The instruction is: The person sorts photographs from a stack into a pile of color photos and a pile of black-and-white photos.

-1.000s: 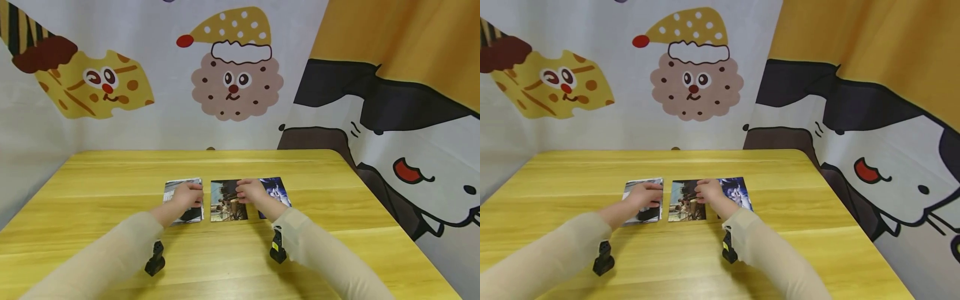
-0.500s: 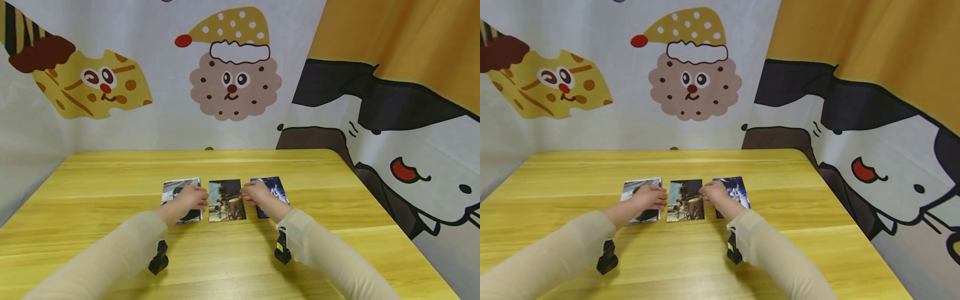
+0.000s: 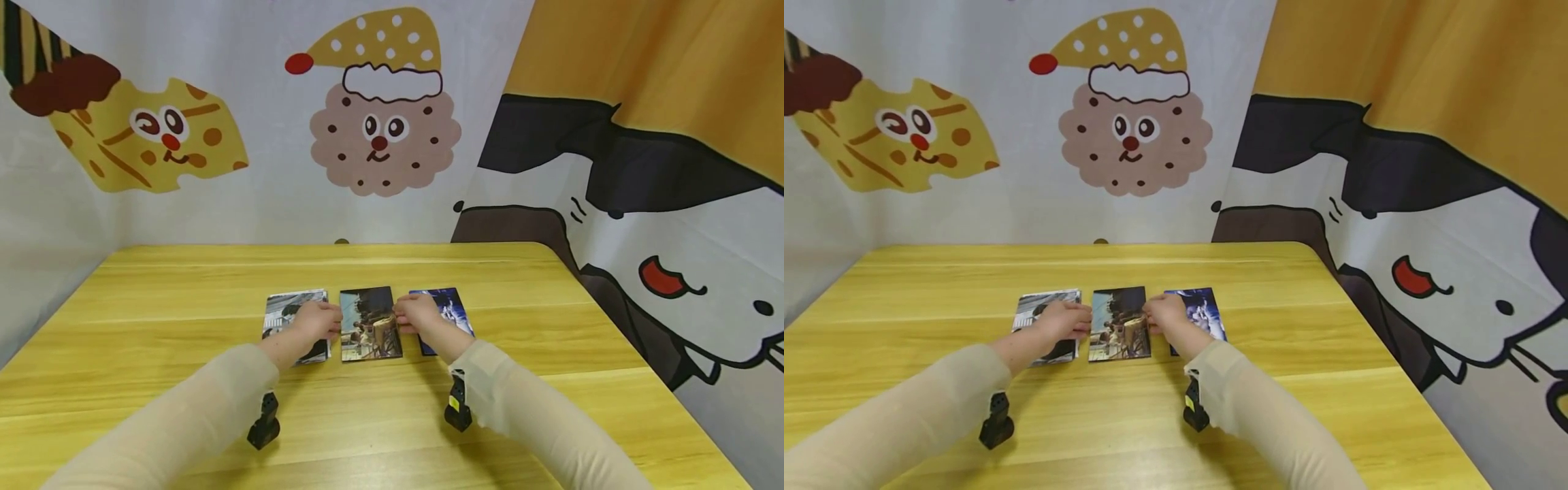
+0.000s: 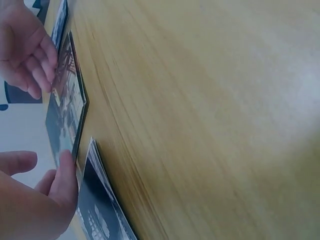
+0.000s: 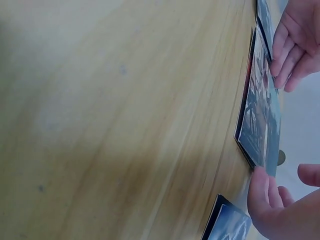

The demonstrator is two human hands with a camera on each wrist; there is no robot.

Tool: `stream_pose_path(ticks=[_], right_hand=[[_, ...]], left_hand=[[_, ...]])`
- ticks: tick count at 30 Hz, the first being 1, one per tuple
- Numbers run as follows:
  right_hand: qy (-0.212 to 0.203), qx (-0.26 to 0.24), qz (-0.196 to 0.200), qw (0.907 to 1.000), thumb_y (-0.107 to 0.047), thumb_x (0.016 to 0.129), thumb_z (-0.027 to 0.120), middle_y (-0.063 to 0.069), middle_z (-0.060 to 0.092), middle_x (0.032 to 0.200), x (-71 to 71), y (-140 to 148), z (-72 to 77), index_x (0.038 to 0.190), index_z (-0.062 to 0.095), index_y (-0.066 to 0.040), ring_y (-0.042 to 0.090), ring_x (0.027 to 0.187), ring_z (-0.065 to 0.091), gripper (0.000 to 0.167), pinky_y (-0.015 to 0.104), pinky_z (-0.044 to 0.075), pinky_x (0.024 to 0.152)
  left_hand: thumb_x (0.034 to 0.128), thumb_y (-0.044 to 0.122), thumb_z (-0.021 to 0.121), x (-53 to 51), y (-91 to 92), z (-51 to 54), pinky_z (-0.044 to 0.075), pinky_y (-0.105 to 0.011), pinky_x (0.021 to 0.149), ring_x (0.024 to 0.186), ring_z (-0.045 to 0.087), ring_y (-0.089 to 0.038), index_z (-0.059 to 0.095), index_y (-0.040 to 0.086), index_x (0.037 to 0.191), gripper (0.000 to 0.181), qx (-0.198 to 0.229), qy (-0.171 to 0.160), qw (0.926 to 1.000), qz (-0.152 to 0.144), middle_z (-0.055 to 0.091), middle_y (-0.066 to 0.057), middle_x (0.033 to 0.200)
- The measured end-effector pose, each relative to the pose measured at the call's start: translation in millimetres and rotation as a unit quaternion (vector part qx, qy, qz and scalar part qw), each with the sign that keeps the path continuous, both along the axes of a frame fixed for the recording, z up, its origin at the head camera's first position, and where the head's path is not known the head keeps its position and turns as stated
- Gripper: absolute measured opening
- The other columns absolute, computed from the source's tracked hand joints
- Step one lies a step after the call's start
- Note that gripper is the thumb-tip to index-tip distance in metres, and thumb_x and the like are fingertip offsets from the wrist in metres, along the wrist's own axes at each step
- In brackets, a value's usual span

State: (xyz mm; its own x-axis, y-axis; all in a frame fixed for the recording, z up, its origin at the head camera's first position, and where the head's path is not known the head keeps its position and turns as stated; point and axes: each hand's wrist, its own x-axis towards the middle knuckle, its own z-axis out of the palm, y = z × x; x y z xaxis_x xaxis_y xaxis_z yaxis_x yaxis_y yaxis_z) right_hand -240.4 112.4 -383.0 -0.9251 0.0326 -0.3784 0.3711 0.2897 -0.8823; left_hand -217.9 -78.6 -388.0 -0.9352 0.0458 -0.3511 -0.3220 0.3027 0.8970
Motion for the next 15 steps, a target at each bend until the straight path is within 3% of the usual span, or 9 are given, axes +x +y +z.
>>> stream_pose_path(ticks=[4, 8, 12, 15], right_hand=[[0.004, 0.001, -0.012, 0.9999, -0.006, 0.091, 0.053, 0.019, 0.06, 0.12, -0.5, -0.7, 1.8, 0.133, 0.049, 0.001, 0.011, 0.068, 0.053, 0.043, 0.028, 0.057, 0.065], [0.0, -0.015, -0.017, 0.9997, -0.004, 0.091, 0.052, 0.019, 0.06, 0.119, -1.4, -1.2, 2.8, 0.133, 0.048, 0.001, 0.008, 0.056, 0.045, 0.043, 0.021, 0.046, 0.05], [0.002, -0.047, -0.017, 0.9987, 0.001, 0.09, 0.052, 0.017, 0.056, 0.115, -2.6, -1.8, 2.9, 0.132, 0.049, 0.003, 0.008, 0.05, 0.034, 0.042, 0.022, 0.029, 0.045], [0.008, -0.033, -0.02, 0.9992, 0.002, 0.089, 0.053, 0.01, 0.058, 0.095, -3.6, -1.8, 2.4, 0.129, 0.054, 0.0, 0.008, 0.048, 0.033, 0.039, 0.022, 0.027, 0.045]], left_hand=[[0.0927, 0.006, 0.047, -0.5, 1.9, -0.5, 0.056, -0.031, 0.077, 0.086, 0.061, -0.026, 0.05, -0.007, 0.13, 0.039, -0.015, 0.016, 0.9995, 0.022, 0.055, -0.026, 0.123], [0.0927, 0.003, 0.045, -0.3, 2.7, 0.1, 0.053, -0.039, 0.093, 0.116, 0.054, -0.037, 0.043, -0.007, 0.135, 0.044, 0.014, 0.022, 0.9992, 0.03, 0.046, -0.028, 0.135], [0.0926, 0.0, 0.045, 0.9, 4.5, 1.7, 0.054, -0.037, 0.09, 0.116, 0.052, -0.038, 0.039, -0.006, 0.138, 0.046, 0.041, 0.022, 0.9984, 0.032, 0.043, -0.028, 0.136], [0.0921, -0.001, 0.046, 1.2, 7.0, 3.4, 0.056, -0.034, 0.086, 0.112, 0.054, -0.035, 0.04, -0.006, 0.138, 0.047, 0.045, 0.022, 0.998, 0.039, 0.045, -0.026, 0.132]])
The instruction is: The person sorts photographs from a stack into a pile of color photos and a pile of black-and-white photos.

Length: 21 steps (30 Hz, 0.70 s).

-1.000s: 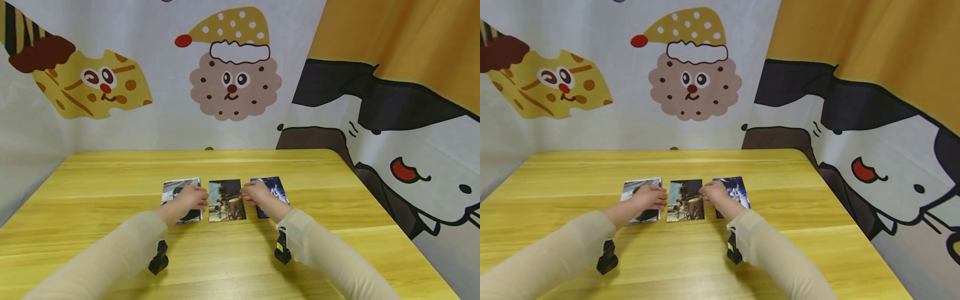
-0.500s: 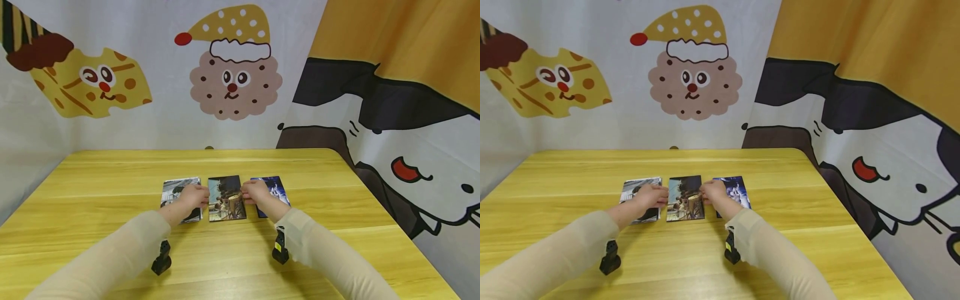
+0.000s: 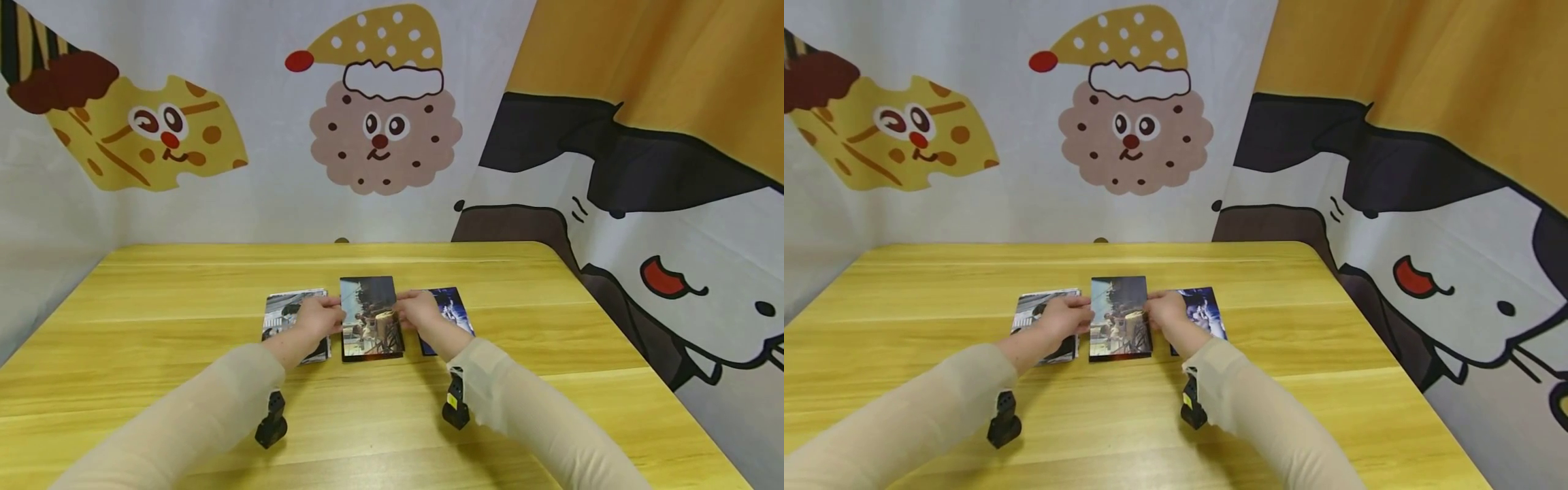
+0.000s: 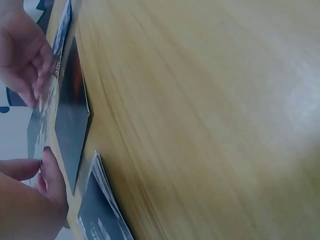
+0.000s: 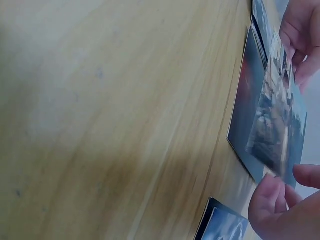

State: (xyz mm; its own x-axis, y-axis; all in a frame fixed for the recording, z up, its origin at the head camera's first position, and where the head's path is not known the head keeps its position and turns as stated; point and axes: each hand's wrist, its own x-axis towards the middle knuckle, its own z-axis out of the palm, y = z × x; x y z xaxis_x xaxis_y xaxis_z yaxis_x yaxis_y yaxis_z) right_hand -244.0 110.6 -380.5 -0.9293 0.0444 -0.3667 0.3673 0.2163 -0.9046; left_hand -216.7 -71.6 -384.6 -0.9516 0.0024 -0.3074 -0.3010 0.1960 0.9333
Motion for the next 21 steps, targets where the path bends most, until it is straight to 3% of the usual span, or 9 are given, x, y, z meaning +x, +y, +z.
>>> stream_pose_path(ticks=[5, 8, 13, 17, 21], right_hand=[[0.007, 0.029, -0.003, 0.9996, 0.002, 0.089, 0.054, -0.003, 0.04, 0.051, -1.5, 1.7, 0.0, 0.126, 0.058, -0.005, 0.008, 0.04, 0.025, 0.038, 0.023, 0.027, 0.044], [0.014, 0.016, 0.002, 0.9998, 0.004, 0.088, 0.054, -0.005, 0.031, 0.046, -0.9, 3.7, 1.1, 0.127, 0.057, -0.004, 0.009, 0.039, 0.02, 0.039, 0.025, 0.023, 0.044], [0.021, 0.012, 0.012, 0.9996, 0.004, 0.088, 0.054, -0.004, 0.03, 0.047, -1.0, 7.8, 3.1, 0.127, 0.056, -0.003, 0.009, 0.04, 0.021, 0.04, 0.025, 0.023, 0.044], [0.016, 0.008, 0.015, 0.9997, 0.002, 0.09, 0.054, -0.005, 0.029, 0.048, -0.8, 11.4, 5.0, 0.129, 0.055, -0.005, 0.01, 0.041, 0.019, 0.04, 0.027, 0.02, 0.047], [0.016, 0.014, 0.017, 0.9996, 0.0, 0.09, 0.055, -0.004, 0.035, 0.049, 0.5, 14.5, 7.8, 0.129, 0.055, -0.007, 0.011, 0.042, 0.022, 0.04, 0.03, 0.02, 0.048]], left_hand=[[0.092, -0.002, 0.045, 0.4, 2.1, 4.7, 0.057, -0.032, 0.084, 0.099, 0.058, -0.028, 0.039, -0.005, 0.138, 0.047, -0.004, 0.003, 1.0, 0.003, 0.046, -0.025, 0.133], [0.0916, -0.002, 0.044, 0.1, 3.2, 6.3, 0.058, -0.031, 0.08, 0.086, 0.059, -0.021, 0.04, -0.004, 0.138, 0.047, -0.004, 0.005, 1.0, 0.006, 0.047, -0.024, 0.132], [0.0899, -0.003, 0.046, -0.3, 6.6, 6.7, 0.058, -0.026, 0.069, 0.067, 0.051, -0.01, 0.042, -0.003, 0.137, 0.048, -0.001, 0.014, 0.9997, 0.018, 0.05, -0.024, 0.127], [0.0886, -0.003, 0.048, -0.1, 10.4, 7.6, 0.058, -0.025, 0.065, 0.083, 0.059, -0.019, 0.045, 0.0, 0.136, 0.048, -0.009, 0.021, 0.9993, 0.03, 0.052, -0.023, 0.123], [0.088, -0.003, 0.049, -1.3, 14.4, 7.0, 0.057, -0.023, 0.063, 0.098, 0.059, -0.028, 0.047, 0.001, 0.135, 0.047, -0.007, 0.022, 0.9989, 0.04, 0.054, -0.021, 0.12]])
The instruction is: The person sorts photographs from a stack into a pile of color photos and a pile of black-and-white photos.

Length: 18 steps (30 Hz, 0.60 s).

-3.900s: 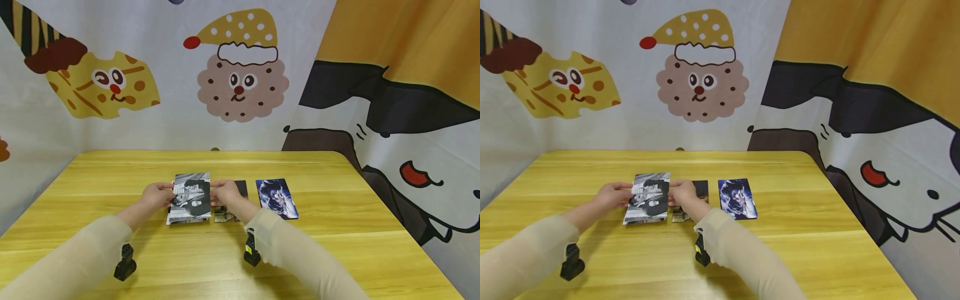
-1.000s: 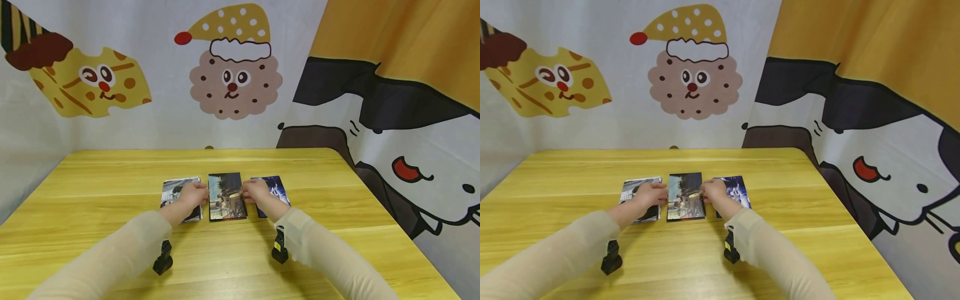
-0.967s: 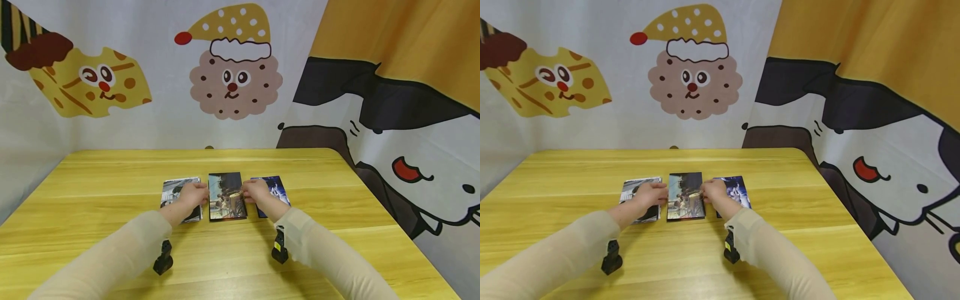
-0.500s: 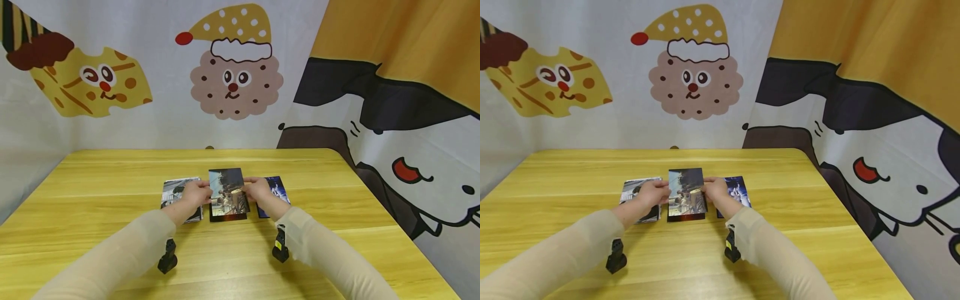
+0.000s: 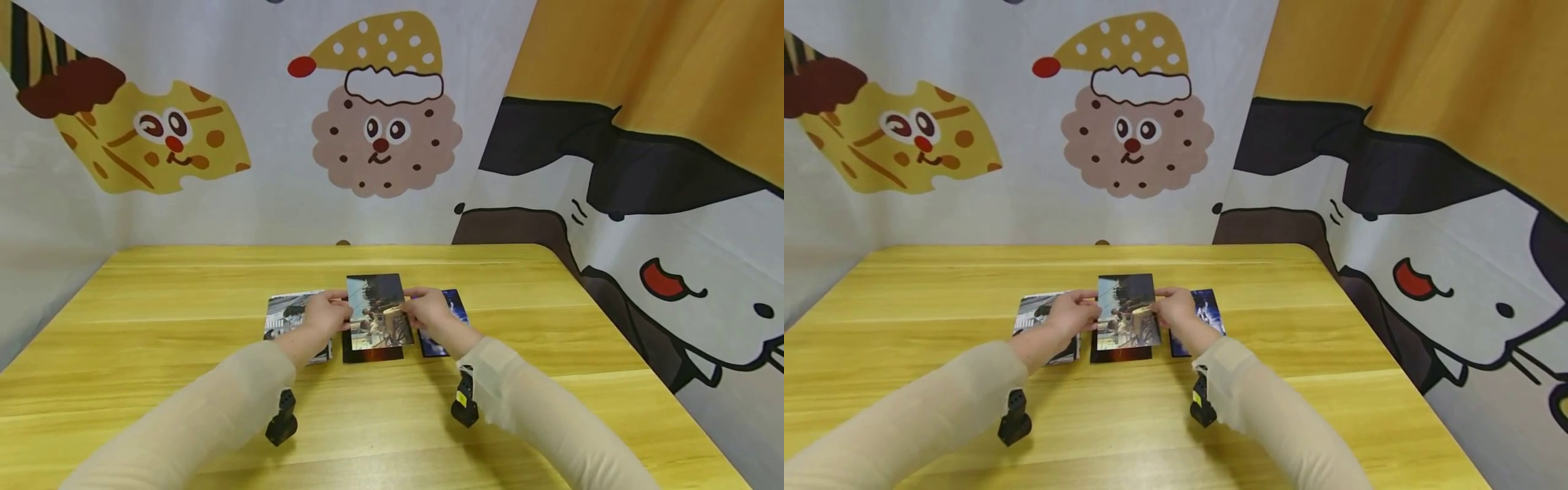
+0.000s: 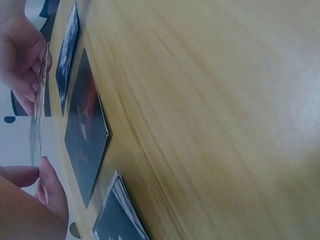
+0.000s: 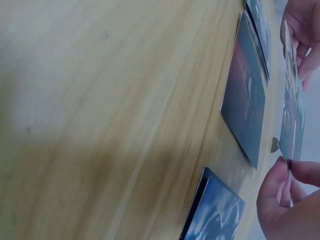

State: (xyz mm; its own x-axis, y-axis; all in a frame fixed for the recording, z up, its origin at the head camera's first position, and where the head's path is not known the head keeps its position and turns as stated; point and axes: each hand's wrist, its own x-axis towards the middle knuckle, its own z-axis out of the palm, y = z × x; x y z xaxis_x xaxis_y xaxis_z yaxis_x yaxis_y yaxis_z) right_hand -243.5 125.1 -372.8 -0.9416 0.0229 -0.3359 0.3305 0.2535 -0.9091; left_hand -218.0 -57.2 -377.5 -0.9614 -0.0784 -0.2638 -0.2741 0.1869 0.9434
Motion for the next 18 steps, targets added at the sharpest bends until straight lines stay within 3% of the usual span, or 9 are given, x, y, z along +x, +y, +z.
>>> stream_pose_path(ticks=[10, 13, 18], right_hand=[[-0.005, 0.041, 0.003, 0.9991, -0.002, 0.089, 0.057, -0.001, 0.047, 0.061, -0.6, 12.7, 5.7, 0.128, 0.056, -0.006, 0.013, 0.054, 0.037, 0.039, 0.027, 0.04, 0.053], [-0.005, 0.056, 0.002, 0.9984, -0.003, 0.089, 0.057, -0.001, 0.051, 0.067, -1.7, 17.5, 7.0, 0.128, 0.057, -0.006, 0.013, 0.058, 0.043, 0.039, 0.027, 0.048, 0.057], [-0.001, 0.055, 0.001, 0.9985, -0.001, 0.088, 0.056, -0.001, 0.052, 0.07, -3.9, 25.9, 8.3, 0.129, 0.055, -0.003, 0.012, 0.059, 0.044, 0.041, 0.025, 0.048, 0.055]], left_hand=[[0.088, -0.004, 0.049, -2.6, 12.9, 0.8, 0.057, -0.023, 0.064, 0.108, 0.057, -0.031, 0.049, -0.002, 0.133, 0.045, 0.01, 0.021, 0.9997, 0.0, 0.057, -0.022, 0.119], [0.0883, -0.004, 0.05, -2.8, 18.0, 2.6, 0.056, -0.021, 0.061, 0.103, 0.06, -0.031, 0.05, -0.003, 0.132, 0.043, 0.006, 0.023, 0.9997, 0.001, 0.057, -0.024, 0.119], [0.0862, -0.005, 0.05, -4.1, 26.2, 4.7, 0.055, -0.019, 0.057, 0.084, 0.062, -0.021, 0.053, -0.004, 0.129, 0.043, 0.003, 0.029, 0.9996, 0.004, 0.059, -0.024, 0.118]])
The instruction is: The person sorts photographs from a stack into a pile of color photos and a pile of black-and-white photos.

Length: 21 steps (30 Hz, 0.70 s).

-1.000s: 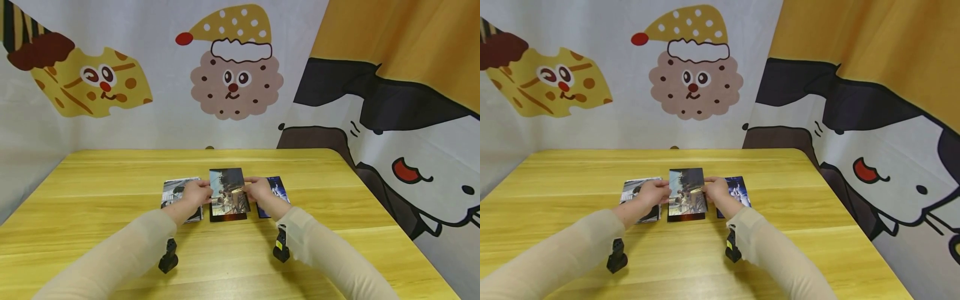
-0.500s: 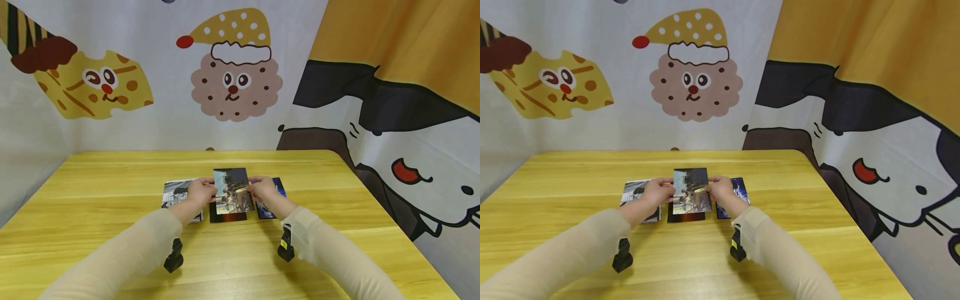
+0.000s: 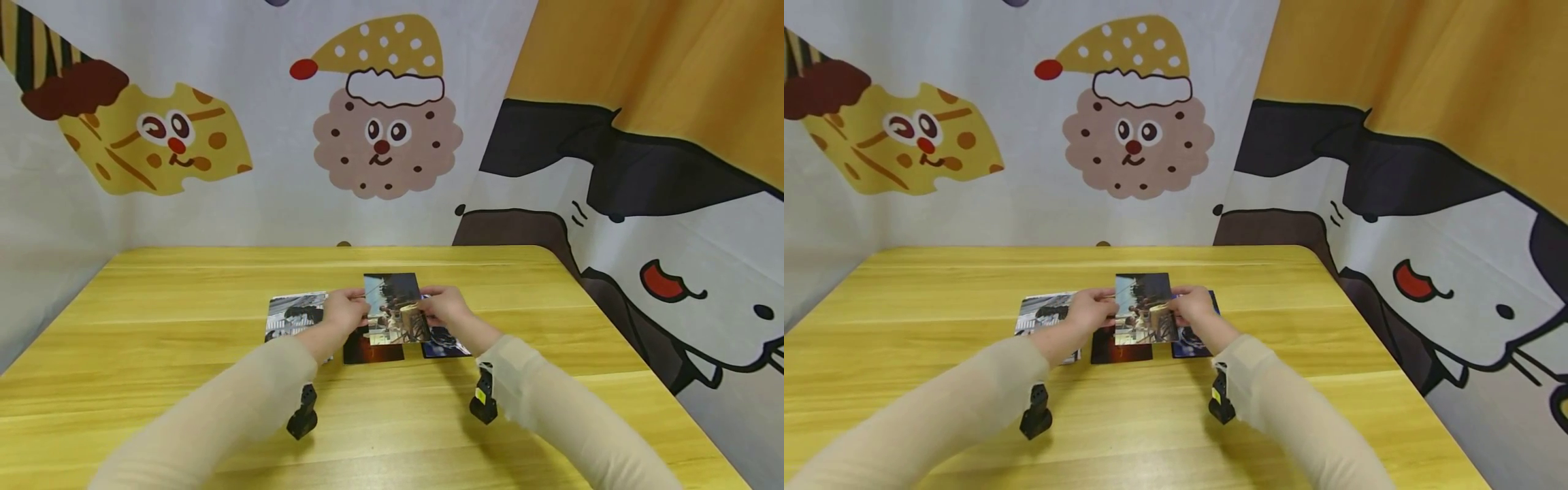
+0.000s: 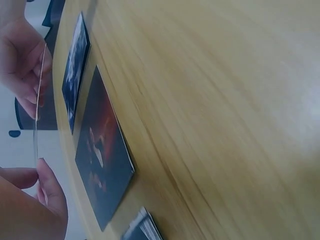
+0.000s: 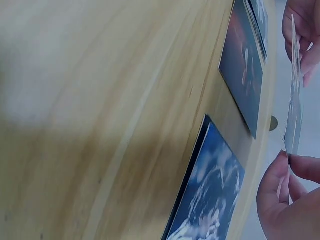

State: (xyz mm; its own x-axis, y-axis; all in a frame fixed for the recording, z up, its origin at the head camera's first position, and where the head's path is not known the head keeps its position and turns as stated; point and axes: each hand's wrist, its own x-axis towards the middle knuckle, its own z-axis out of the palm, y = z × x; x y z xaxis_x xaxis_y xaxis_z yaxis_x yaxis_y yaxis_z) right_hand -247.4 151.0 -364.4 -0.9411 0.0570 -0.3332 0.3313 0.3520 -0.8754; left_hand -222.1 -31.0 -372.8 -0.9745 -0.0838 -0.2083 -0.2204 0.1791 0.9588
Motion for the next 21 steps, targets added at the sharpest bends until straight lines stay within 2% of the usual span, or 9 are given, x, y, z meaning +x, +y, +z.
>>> stream_pose_path(ticks=[7, 13, 16, 21], right_hand=[[0.0, -0.008, 0.007, 0.9999, 0.0, 0.088, 0.055, -0.001, 0.048, 0.066, -0.3, 12.9, 3.3, 0.131, 0.052, -0.001, 0.012, 0.059, 0.041, 0.043, 0.025, 0.043, 0.055], [0.004, 0.01, 0.012, 0.9999, -0.003, 0.09, 0.054, 0.0, 0.052, 0.079, 0.1, 27.3, 4.0, 0.133, 0.05, -0.001, 0.014, 0.062, 0.043, 0.043, 0.029, 0.044, 0.058], [0.01, 0.017, 0.01, 0.9998, -0.003, 0.091, 0.053, 0.001, 0.052, 0.081, 0.5, 33.4, 4.8, 0.133, 0.05, -0.001, 0.013, 0.062, 0.042, 0.043, 0.03, 0.044, 0.06], [0.013, 0.025, -0.002, 0.9996, -0.003, 0.091, 0.053, -0.001, 0.051, 0.076, 1.2, 41.8, 5.9, 0.133, 0.05, 0.0, 0.013, 0.062, 0.042, 0.043, 0.03, 0.044, 0.06]], left_hand=[[0.0863, -0.006, 0.048, -1.3, 11.7, 0.8, 0.055, -0.021, 0.058, 0.071, 0.057, -0.013, 0.052, -0.004, 0.129, 0.043, 0.012, 0.002, 0.9999, -0.006, 0.059, -0.023, 0.116], [0.0897, -0.002, 0.049, -1.3, 23.2, 1.6, 0.056, -0.028, 0.062, 0.064, 0.057, -0.011, 0.05, -0.001, 0.133, 0.043, 0.016, -0.008, 0.9997, -0.016, 0.058, -0.019, 0.12], [0.0904, 0.0, 0.05, -1.0, 29.9, 1.3, 0.057, -0.033, 0.066, 0.071, 0.062, -0.017, 0.051, 0.001, 0.133, 0.042, 0.018, -0.011, 0.9996, -0.017, 0.059, -0.017, 0.12], [0.0903, 0.0, 0.051, -2.3, 41.8, -3.9, 0.058, -0.034, 0.071, 0.097, 0.062, -0.028, 0.051, 0.001, 0.132, 0.042, 0.022, -0.006, 0.9996, -0.019, 0.059, -0.017, 0.116]])
